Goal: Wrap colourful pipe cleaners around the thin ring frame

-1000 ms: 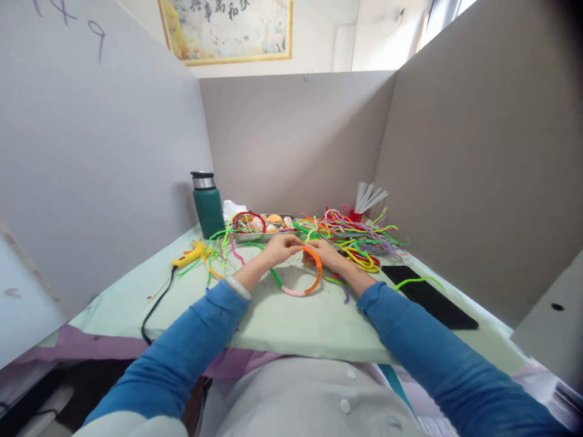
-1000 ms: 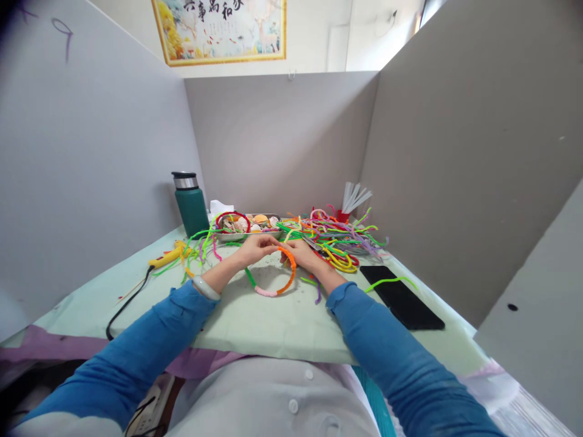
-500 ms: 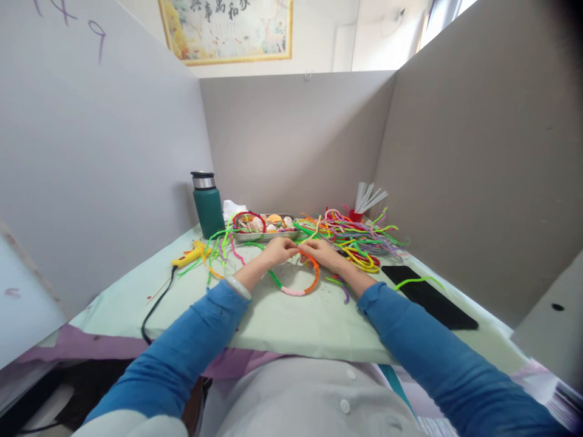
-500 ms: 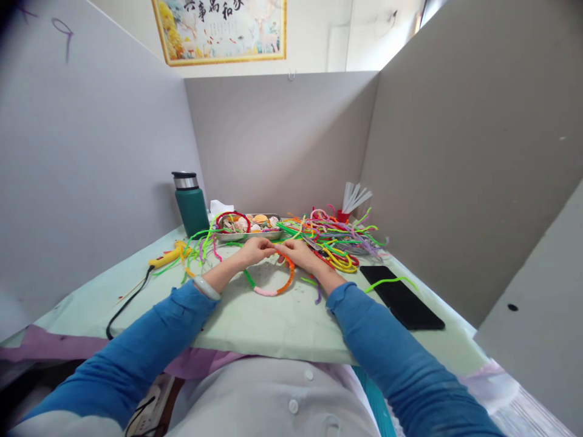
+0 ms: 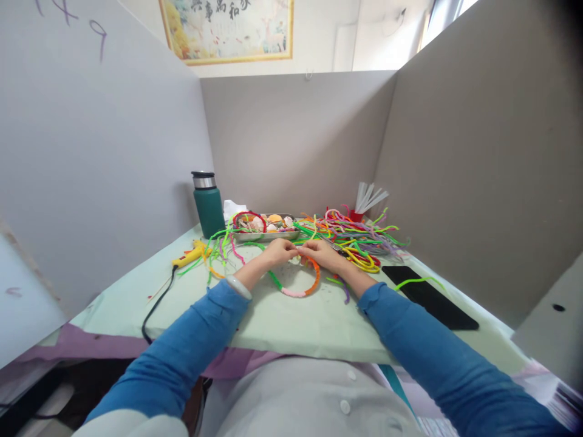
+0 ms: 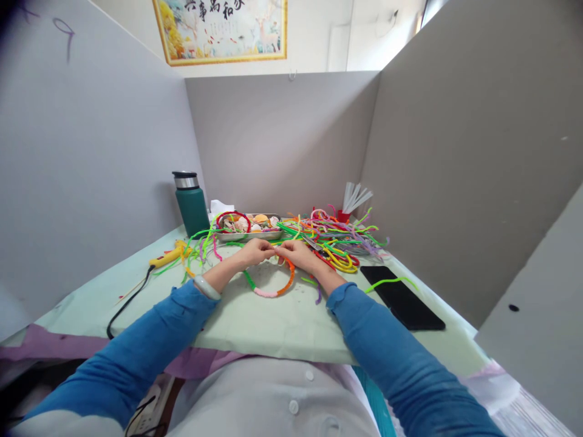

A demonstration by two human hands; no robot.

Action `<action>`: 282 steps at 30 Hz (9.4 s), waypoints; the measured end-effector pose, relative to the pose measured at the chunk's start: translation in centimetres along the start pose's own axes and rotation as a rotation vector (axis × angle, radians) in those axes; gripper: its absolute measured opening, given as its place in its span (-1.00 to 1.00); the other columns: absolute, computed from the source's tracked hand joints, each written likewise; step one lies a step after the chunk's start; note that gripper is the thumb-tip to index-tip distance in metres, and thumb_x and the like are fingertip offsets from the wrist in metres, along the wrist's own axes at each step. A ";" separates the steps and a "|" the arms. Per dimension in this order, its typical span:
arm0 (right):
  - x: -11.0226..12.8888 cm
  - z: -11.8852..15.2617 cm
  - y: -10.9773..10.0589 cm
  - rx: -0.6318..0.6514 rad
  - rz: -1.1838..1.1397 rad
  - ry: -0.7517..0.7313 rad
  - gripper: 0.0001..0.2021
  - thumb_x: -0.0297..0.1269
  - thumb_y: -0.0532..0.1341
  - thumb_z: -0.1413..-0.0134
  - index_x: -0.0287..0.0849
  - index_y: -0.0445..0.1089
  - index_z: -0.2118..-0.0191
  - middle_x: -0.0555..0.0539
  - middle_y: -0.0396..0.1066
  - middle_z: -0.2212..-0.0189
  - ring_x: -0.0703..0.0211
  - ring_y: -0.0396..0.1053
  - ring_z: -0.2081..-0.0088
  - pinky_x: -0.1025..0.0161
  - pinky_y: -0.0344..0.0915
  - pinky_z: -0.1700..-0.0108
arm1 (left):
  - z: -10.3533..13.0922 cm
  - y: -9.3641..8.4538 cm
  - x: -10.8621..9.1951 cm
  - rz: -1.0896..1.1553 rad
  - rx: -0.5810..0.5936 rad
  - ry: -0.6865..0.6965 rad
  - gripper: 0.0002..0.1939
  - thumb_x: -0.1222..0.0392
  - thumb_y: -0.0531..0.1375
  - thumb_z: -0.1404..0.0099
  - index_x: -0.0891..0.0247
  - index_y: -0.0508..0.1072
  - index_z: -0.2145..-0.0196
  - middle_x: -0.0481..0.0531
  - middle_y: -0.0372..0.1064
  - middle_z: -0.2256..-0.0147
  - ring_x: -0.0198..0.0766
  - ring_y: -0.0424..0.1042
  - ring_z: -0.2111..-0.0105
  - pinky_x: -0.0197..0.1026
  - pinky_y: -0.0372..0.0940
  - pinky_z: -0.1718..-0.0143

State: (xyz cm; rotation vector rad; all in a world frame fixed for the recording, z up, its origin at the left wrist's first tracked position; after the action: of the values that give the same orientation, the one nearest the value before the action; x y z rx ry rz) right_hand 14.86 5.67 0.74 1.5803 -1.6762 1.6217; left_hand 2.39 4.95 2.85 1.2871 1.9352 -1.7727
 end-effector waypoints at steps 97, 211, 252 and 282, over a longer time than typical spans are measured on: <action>0.1 0.8 0.8 0.193 -0.511 0.066 -0.72 -0.16 0.28 0.20 -0.25 0.37 0.36 -0.04 0.39 0.44 0.40 0.21 0.56 0.39 0.14 0.51 | 0.7 0.7 -0.9 0.605 0.199 -0.065 -0.69 0.01 0.21 -0.07 0.36 0.32 0.43 -0.10 0.17 0.63 -0.58 -0.12 0.75 -0.39 -0.28 0.74; 0.5 0.3 -0.3 -0.002 -0.311 0.017 -0.66 -0.01 0.23 0.15 -0.22 0.33 0.37 0.09 0.26 0.62 0.37 0.15 0.59 0.37 0.03 0.54 | 0.5 0.7 0.5 0.563 0.121 -0.234 -0.67 0.04 0.26 -0.03 0.32 0.22 0.55 -0.22 -0.06 0.71 -0.56 -0.13 0.75 -0.36 -0.27 0.70; 0.7 0.6 0.3 0.060 -0.368 0.046 -0.66 -0.02 0.23 0.15 -0.26 0.35 0.41 0.04 0.27 0.59 0.38 0.13 0.57 0.37 -0.01 0.54 | 0.1 0.3 0.7 0.515 0.091 -0.162 -0.71 0.07 0.29 0.00 0.35 0.33 0.51 -0.23 -0.07 0.75 -0.56 -0.13 0.76 -0.39 -0.24 0.71; 0.3 0.5 0.5 0.078 -0.421 0.113 -0.68 -0.07 0.27 0.17 -0.27 0.35 0.41 0.08 0.25 0.62 0.42 0.11 0.61 0.38 -0.03 0.56 | 0.2 0.4 0.0 0.431 0.082 -0.120 -0.85 0.24 0.24 -0.08 0.35 0.33 0.46 -0.23 -0.03 0.74 -0.57 -0.08 0.78 -0.41 -0.18 0.73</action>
State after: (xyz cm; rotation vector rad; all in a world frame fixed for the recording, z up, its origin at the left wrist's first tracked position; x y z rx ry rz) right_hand 14.61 4.99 0.57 1.7013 -1.1385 1.5340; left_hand 2.58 4.67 2.57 1.4531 1.4018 -1.6732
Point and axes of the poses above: each hand's wrist, its own z-axis away from the middle knuckle, its own y-axis out of the palm, x = y × z, the point moved 6 cm from there along -z, towards the middle knuckle
